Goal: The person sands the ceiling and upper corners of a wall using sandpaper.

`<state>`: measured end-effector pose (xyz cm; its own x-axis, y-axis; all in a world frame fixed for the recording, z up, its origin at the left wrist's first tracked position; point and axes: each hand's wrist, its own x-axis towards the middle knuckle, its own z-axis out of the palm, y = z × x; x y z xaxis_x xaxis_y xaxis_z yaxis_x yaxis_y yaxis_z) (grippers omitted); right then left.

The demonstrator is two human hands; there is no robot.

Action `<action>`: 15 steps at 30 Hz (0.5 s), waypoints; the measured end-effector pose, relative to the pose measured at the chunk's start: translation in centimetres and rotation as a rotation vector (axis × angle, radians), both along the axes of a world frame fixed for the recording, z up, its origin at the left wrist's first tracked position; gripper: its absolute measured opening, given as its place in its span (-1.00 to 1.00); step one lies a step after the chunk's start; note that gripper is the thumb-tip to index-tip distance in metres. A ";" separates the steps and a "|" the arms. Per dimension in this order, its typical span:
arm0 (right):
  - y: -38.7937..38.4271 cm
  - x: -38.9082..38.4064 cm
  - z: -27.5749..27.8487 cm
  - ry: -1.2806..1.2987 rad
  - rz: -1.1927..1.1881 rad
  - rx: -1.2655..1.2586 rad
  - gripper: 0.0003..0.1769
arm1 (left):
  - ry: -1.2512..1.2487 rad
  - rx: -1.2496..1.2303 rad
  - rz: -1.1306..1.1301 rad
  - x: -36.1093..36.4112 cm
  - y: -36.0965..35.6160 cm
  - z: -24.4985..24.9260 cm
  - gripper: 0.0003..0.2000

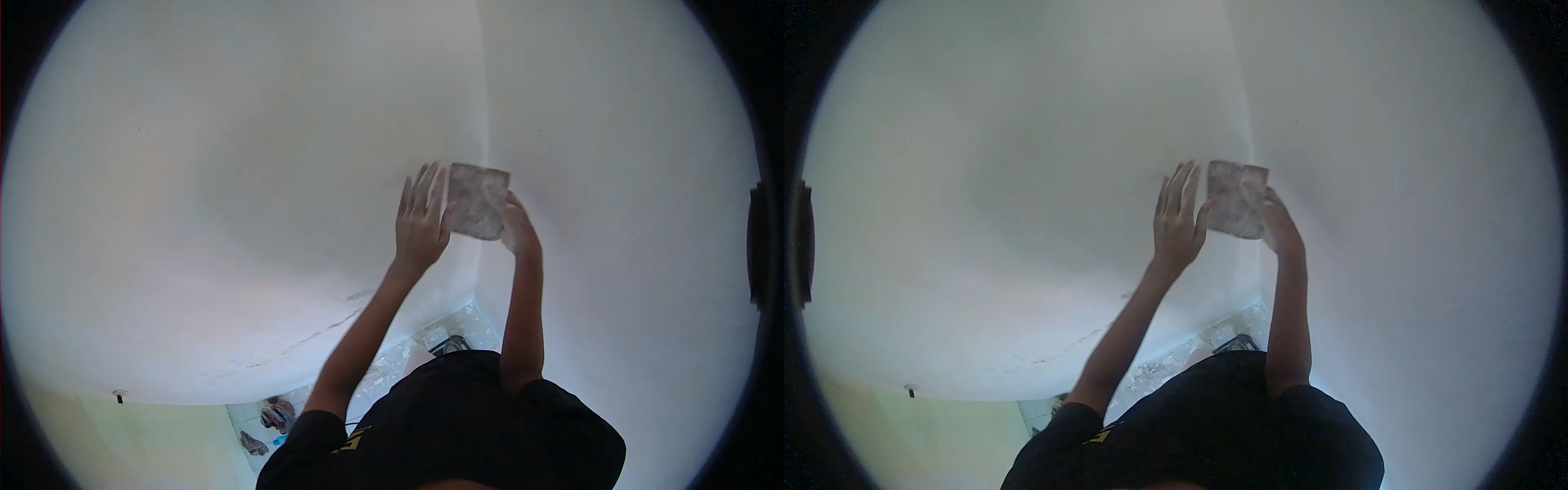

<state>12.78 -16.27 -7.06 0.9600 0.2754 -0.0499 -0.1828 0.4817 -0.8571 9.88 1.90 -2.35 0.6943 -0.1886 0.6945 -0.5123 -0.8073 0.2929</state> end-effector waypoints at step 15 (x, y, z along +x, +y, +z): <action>2.3 -1.8 5.6 -0.251 -0.663 -0.368 -0.47 | -0.274 0.760 0.160 5.9 2.1 4.8 -0.45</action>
<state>10.97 -13.96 -1.50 0.9125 -0.3493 0.2128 0.2624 0.1009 -0.9597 15.75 4.04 2.49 0.5775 -0.5887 0.5657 -0.3478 -0.8042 -0.4819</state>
